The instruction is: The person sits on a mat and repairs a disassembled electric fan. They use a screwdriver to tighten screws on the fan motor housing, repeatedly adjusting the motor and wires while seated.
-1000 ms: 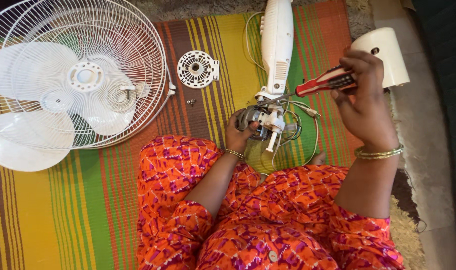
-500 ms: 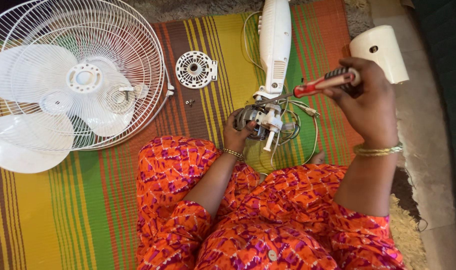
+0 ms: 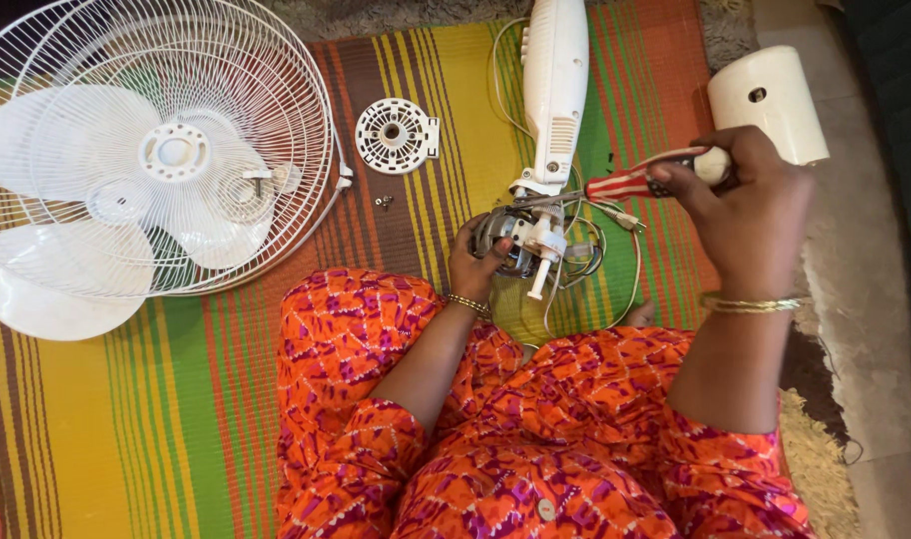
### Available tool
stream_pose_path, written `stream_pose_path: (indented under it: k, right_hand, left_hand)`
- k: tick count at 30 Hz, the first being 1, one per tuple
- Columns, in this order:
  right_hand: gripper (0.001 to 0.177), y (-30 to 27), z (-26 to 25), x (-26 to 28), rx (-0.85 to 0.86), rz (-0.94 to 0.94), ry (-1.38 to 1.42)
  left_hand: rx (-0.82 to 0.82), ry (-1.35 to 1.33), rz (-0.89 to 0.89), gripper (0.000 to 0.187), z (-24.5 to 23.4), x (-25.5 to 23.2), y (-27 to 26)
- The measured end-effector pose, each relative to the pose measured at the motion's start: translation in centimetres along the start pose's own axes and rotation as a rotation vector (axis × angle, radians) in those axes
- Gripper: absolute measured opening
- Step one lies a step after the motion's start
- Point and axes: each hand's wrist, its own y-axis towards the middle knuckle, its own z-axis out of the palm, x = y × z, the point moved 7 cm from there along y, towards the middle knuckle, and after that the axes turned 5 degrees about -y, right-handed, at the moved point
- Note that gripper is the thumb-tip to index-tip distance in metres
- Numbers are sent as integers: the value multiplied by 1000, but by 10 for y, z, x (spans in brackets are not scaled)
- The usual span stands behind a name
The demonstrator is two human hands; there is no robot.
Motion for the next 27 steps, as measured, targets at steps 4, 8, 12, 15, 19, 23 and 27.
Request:
stream_pose_path:
  k: [4, 8, 12, 15, 19, 23, 27]
  right_hand:
    - [59, -4, -3, 18, -26, -221, -215]
    - [54, -15, -8, 37, 56, -532, -34]
    - [40, -3, -3, 13, 79, -161, -74]
    - [43, 0, 6, -7, 62, 187, -176]
    - [46, -2, -2, 26, 1, -278, -147]
    - [49, -5, -9, 36, 116, -413, -56]
    - [53, -3, 5, -2, 151, 188, -184]
  left_hand:
    - [3, 48, 3, 92, 0, -1, -1]
    - [1, 57, -12, 96, 1, -3, -1]
    - [-2, 51, -45, 98, 3, -10, -3]
    - [16, 9, -23, 103, 7, -21, -7]
    - [38, -25, 2, 106, 12, -29, -9]
    - [59, 3, 30, 98, 12, -29, -6]
    - [71, -32, 58, 92, 10, -24, -6]
